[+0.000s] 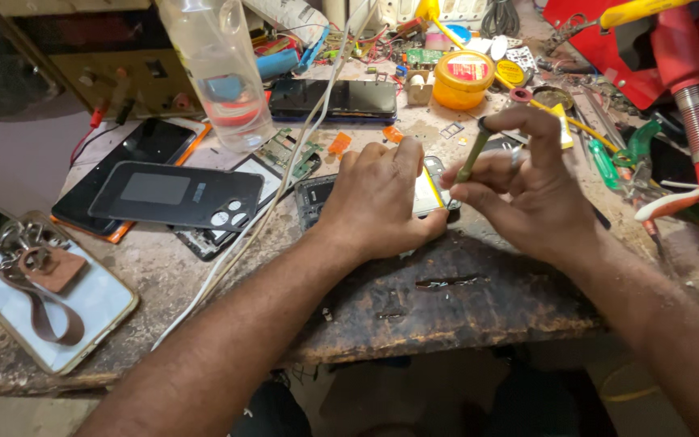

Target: The person uses a green-handled screwdriver to remove screws from the back of a disassembled smartphone. They then pick up a small camera module, inspect it, and place it back onto the phone's internal chassis.

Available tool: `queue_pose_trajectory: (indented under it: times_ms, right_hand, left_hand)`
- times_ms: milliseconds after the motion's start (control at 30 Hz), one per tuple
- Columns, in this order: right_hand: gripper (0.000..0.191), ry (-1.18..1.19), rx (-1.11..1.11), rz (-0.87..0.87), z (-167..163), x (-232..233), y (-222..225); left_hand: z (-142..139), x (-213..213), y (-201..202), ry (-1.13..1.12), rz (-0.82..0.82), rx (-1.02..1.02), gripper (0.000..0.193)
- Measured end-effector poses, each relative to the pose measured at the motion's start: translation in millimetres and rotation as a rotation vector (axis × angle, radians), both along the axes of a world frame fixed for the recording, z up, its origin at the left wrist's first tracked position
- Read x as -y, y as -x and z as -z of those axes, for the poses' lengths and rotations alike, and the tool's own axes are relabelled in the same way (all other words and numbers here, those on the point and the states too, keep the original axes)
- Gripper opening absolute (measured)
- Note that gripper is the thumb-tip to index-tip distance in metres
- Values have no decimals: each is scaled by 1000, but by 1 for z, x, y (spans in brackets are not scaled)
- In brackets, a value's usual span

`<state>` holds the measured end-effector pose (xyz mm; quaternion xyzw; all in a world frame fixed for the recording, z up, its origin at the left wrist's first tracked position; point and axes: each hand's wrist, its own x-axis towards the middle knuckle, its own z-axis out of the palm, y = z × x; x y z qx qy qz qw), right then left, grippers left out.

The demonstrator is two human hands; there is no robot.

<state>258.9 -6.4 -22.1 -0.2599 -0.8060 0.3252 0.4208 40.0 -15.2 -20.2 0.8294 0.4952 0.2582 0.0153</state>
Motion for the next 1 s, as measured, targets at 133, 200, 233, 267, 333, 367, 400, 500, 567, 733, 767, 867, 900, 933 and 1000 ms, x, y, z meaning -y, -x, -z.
queue_pose_trajectory:
  times_ms: [133,200,233,267,333,367,400,500,567,733,767,867,900,933,1000]
  right_hand:
    - [68,16,-55,-7,3,1,2]
    - [70,-32,-23,71,2,1,3]
    - [70,-59,-14,78,3,2,4]
    - [71,-86,-1,87,2,3,4]
    - [70,-65,2,63,1,3,4]
    - [69,-16,-7,30,0,3,4]
    - [67,30,-15,-3,0,3,4]
    - [69,-26,-27,20,2,3,5]
    - [70,-94,-34,49,6,5,6]
    - [70,-126,-12,33,12,5,2]
    - [70,-52,-43,7,10,3,1]
    - [68,-29,-26,6,6,1,1]
    - [68,-53,-2,21,5,2,2]
    - [68,-97,16,68,5,4,3]
    - [70,-186,49,165,6,8,8]
  left_hand:
    - [0,0,0,31,-19,4,71]
    - [0,0,0,9,-7,8,71]
    - [0,0,0,-2,1,12,70]
    - [0,0,-1,5,-7,13,70]
    - [0,0,-1,19,-22,11,70]
    - [0,0,-1,24,-22,13,69]
    - [0,1,-1,28,-22,16,67]
    - [-1,0,-2,7,-18,24,68]
    - [-2,0,-1,10,-21,16,67]
    - [-1,0,-1,26,-14,50,67]
    - [0,0,-1,28,-15,47,67]
    - [1,-1,0,26,-25,41,68]
    - [2,0,-1,20,-24,41,69]
    - [2,0,-1,10,-22,40,70]
    - [2,-1,1,-24,-19,36,69]
